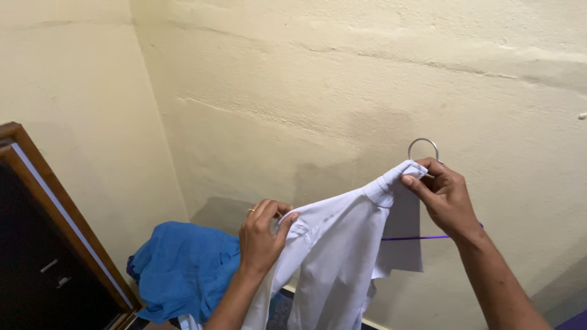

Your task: The person buttons a white shirt, places it on a purple hanger, and hangs it on a wall-mounted rod. The person adjusts the collar and smooths the shirt while hanging it.

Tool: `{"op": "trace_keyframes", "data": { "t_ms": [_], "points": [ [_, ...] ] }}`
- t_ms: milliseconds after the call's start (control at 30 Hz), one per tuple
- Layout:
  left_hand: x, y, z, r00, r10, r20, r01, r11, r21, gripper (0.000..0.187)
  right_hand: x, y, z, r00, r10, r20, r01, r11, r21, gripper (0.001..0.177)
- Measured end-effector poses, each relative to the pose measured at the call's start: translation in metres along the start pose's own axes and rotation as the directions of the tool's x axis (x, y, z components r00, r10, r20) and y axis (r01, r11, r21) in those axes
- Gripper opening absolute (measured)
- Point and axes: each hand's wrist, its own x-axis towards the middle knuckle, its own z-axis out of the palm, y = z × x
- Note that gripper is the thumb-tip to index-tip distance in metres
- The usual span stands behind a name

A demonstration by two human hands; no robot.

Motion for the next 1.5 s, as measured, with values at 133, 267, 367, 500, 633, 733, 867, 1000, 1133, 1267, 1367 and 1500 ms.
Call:
{"op": "trace_keyframes", "data": {
  "t_ms": [133,267,367,500,633,733,867,1000,1133,1267,1367,1500],
  "points": [
    [-0.001,-0.019,0.011,0.983,-0.141,0.121,0.167,0.954,-0.248,0.016,-0.002,0.001,-0.012,0.999,0.028,0.016,-0.028,1.000,-0.005,0.017],
    [-0.003,-0.038,0.023,0.953,-0.168,0.253,0.284,0.793,-0.540,0.014,-0.006,0.005,-0.028,0.999,0.024,0.022,-0.024,1.000,0.011,0.017],
    [0.003,-0.047,0.027,0.891,-0.174,0.420,0.429,0.626,-0.651,0.019,-0.009,0.009,-0.046,0.999,-0.011,0.051,0.009,0.999,0.035,0.017],
    [0.018,-0.049,0.032,0.800,-0.164,0.577,0.555,0.565,-0.610,0.022,-0.015,0.016,-0.068,0.996,-0.061,0.068,0.054,0.993,0.106,0.017],
    [0.023,-0.036,0.055,0.635,-0.108,0.765,0.713,0.462,-0.527,0.021,-0.022,0.027,-0.086,0.998,-0.051,0.028,0.044,0.982,0.186,0.020],
    [0.027,-0.032,0.069,0.522,0.124,0.844,0.727,0.452,-0.516,0.021,-0.026,0.037,-0.101,0.999,-0.039,0.034,0.033,0.986,0.162,0.018],
    [0.039,-0.036,0.074,0.588,0.059,0.806,0.702,0.457,-0.546,0.022,-0.034,0.046,-0.121,0.998,-0.045,0.038,0.038,0.986,0.160,0.016],
    [0.051,-0.031,0.078,0.607,0.026,0.794,0.709,0.433,-0.556,0.019,-0.039,0.044,-0.127,0.995,-0.089,0.034,0.084,0.987,0.137,0.018],
    [0.049,-0.011,0.093,0.577,0.080,0.813,0.585,0.654,-0.479,0.013,-0.033,0.031,-0.117,0.998,0.015,-0.055,-0.015,1.000,0.004,0.020],
    [0.054,0.005,0.095,0.621,0.032,0.783,0.447,0.806,-0.387,0.011,-0.027,0.014,-0.097,0.999,0.030,-0.044,-0.034,0.997,-0.076,0.019],
    [0.065,0.018,0.089,0.823,-0.033,0.568,0.268,0.903,-0.336,0.019,-0.026,0.005,-0.083,0.997,0.062,-0.055,-0.066,0.995,-0.078,0.020],
    [0.072,0.051,0.079,0.874,0.065,0.481,0.100,0.945,-0.310,0.029,-0.022,-0.003,-0.068,0.990,0.116,-0.074,-0.124,0.987,-0.106,0.021]
  ]
}}
